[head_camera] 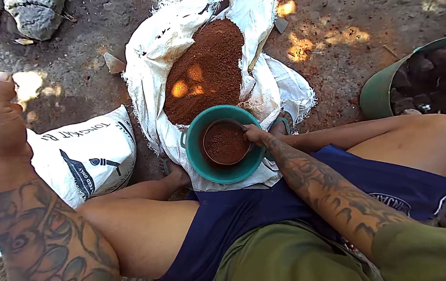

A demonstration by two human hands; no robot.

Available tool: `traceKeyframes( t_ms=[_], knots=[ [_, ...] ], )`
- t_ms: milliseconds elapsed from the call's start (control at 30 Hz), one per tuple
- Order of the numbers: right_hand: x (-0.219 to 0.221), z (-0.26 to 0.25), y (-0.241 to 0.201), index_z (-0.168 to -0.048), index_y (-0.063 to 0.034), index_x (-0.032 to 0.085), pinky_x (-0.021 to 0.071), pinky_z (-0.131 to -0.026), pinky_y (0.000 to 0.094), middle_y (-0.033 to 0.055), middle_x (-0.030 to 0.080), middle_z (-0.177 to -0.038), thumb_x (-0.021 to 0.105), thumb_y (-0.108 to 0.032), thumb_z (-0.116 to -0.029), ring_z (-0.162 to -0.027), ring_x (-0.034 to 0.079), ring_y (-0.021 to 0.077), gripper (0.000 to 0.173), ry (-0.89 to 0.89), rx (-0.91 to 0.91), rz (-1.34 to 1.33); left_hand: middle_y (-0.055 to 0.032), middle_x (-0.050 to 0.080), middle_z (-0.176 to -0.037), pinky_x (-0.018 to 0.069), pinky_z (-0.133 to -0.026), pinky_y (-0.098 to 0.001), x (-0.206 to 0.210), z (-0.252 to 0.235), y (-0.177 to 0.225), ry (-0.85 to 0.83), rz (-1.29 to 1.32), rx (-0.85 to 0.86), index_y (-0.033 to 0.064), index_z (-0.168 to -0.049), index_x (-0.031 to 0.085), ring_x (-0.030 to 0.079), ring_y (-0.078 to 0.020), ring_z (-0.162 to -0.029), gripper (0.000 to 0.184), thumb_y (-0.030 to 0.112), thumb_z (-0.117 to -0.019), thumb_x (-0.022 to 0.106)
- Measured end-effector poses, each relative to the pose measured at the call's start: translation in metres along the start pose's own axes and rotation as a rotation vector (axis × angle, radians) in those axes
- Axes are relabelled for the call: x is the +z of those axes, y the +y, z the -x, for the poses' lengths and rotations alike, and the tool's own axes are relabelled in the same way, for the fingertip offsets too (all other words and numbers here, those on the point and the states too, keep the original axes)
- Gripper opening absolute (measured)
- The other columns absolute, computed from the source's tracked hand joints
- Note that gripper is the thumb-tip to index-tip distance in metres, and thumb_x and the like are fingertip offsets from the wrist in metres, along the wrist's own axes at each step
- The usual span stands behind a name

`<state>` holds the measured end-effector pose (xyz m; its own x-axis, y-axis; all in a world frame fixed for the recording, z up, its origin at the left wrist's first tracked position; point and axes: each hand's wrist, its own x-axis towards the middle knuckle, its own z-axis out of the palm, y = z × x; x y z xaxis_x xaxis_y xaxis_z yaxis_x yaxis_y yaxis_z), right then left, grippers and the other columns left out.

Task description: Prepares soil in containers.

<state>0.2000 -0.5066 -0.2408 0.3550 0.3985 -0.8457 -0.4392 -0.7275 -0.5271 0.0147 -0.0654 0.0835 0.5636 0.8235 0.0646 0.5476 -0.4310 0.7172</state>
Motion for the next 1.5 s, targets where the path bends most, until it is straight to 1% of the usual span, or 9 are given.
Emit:
traceKeyframes(
  t_ms=[200, 567, 767, 867, 1000, 1167, 1233, 1367, 1500],
  knots=[
    [-0.001, 0.003, -0.009, -0.138, -0.0100, 0.060, 0.0558, -0.078, 0.0537, 0.0212, 0.067, -0.118, 0.055, 0.016, -0.0837, -0.095, 0.067, 0.0330, 0.060, -0.022, -0.033, 0.063, 0.0006, 0.057, -0.135, 0.0466, -0.096, -0.0214, 0.001, 0.004, 0.001, -0.004, 0.012, 0.016, 0.0088, -0.142, 0.052, 0.056, 0.0009, -0.114, 0.053, 0.041, -0.1007, 0.056],
    [-0.003, -0.001, -0.007, -0.141, -0.0112, 0.056, 0.0579, -0.065, 0.0532, 0.0247, 0.065, -0.114, 0.053, 0.012, -0.0875, -0.085, 0.068, 0.0359, 0.058, -0.023, 0.036, 0.029, -0.0005, 0.056, -0.139, 0.0449, -0.099, -0.0223, 0.003, 0.005, 0.003, 0.005, -0.003, -0.020, 0.0095, -0.143, 0.052, 0.054, -0.0003, -0.118, 0.053, 0.043, -0.1019, 0.055],
    [-0.001, 0.001, -0.008, -0.141, -0.0114, 0.057, 0.0589, -0.067, 0.0550, 0.0245, 0.066, -0.116, 0.053, 0.012, -0.0868, -0.088, 0.069, 0.0370, 0.059, 0.000, 0.046, -0.047, -0.0013, 0.056, -0.137, 0.0450, -0.097, -0.0219, 0.003, 0.005, 0.005, 0.004, -0.004, -0.019, 0.0088, -0.143, 0.052, 0.054, -0.0002, -0.116, 0.053, 0.040, -0.1008, 0.056],
    [-0.007, 0.001, -0.017, -0.136, -0.0099, 0.058, 0.0562, -0.067, 0.0505, 0.0203, 0.066, -0.109, 0.054, 0.013, -0.0871, -0.085, 0.066, 0.0314, 0.054, -0.153, 0.075, 0.115, 0.0013, 0.057, -0.136, 0.0460, -0.097, -0.0227, 0.003, 0.004, 0.003, 0.010, -0.006, -0.028, 0.0115, -0.143, 0.053, 0.055, -0.0001, -0.115, 0.053, 0.044, -0.1002, 0.057],
    [-0.008, -0.008, -0.002, -0.139, -0.0110, 0.059, 0.0580, -0.063, 0.0546, 0.0240, 0.067, -0.112, 0.055, 0.012, -0.0819, -0.084, 0.068, 0.0363, 0.062, 0.000, -0.015, 0.017, -0.0006, 0.057, -0.137, 0.0454, -0.098, -0.0229, 0.002, 0.003, 0.001, -0.007, -0.002, -0.008, 0.0092, -0.143, 0.052, 0.054, -0.0008, -0.117, 0.053, 0.040, -0.0998, 0.057],
    [-0.005, -0.001, -0.009, -0.134, -0.0085, 0.062, 0.0559, -0.073, 0.0545, 0.0226, 0.067, -0.114, 0.055, 0.014, -0.0832, -0.090, 0.067, 0.0347, 0.056, -0.026, -0.019, 0.080, -0.0011, 0.056, -0.139, 0.0449, -0.100, -0.0230, 0.001, 0.003, -0.003, -0.008, -0.013, -0.001, 0.0095, -0.144, 0.052, 0.054, -0.0008, -0.119, 0.055, 0.042, -0.1002, 0.056],
    [-0.008, -0.008, -0.007, -0.142, -0.0145, 0.058, 0.0598, -0.069, 0.0580, 0.0240, 0.067, -0.119, 0.054, 0.013, -0.0846, -0.091, 0.071, 0.0385, 0.064, 0.010, -0.001, 0.004, 0.0003, 0.057, -0.135, 0.0450, -0.098, -0.0222, 0.003, 0.006, 0.001, 0.008, 0.015, -0.008, 0.0096, -0.141, 0.053, 0.054, 0.0001, -0.116, 0.050, 0.040, -0.1009, 0.057],
    [-0.007, 0.003, -0.015, -0.134, -0.0079, 0.060, 0.0532, -0.065, 0.0466, 0.0200, 0.065, -0.107, 0.055, 0.014, -0.0874, -0.082, 0.063, 0.0290, 0.051, -0.128, 0.049, 0.160, -0.0020, 0.054, -0.142, 0.0445, -0.099, -0.0223, 0.002, 0.008, 0.005, -0.017, -0.009, -0.016, 0.0081, -0.146, 0.049, 0.054, -0.0009, -0.119, 0.056, 0.042, -0.1020, 0.053],
    [-0.008, -0.014, 0.002, -0.137, -0.0152, 0.063, 0.0582, -0.064, 0.0518, 0.0220, 0.069, -0.109, 0.057, 0.011, -0.0827, -0.082, 0.070, 0.0334, 0.061, 0.012, -0.010, 0.057, -0.0018, 0.055, -0.138, 0.0441, -0.098, -0.0221, 0.002, 0.009, 0.007, 0.003, 0.013, -0.032, 0.0079, -0.144, 0.051, 0.054, -0.0015, -0.116, 0.052, 0.039, -0.1025, 0.054]
  ],
)
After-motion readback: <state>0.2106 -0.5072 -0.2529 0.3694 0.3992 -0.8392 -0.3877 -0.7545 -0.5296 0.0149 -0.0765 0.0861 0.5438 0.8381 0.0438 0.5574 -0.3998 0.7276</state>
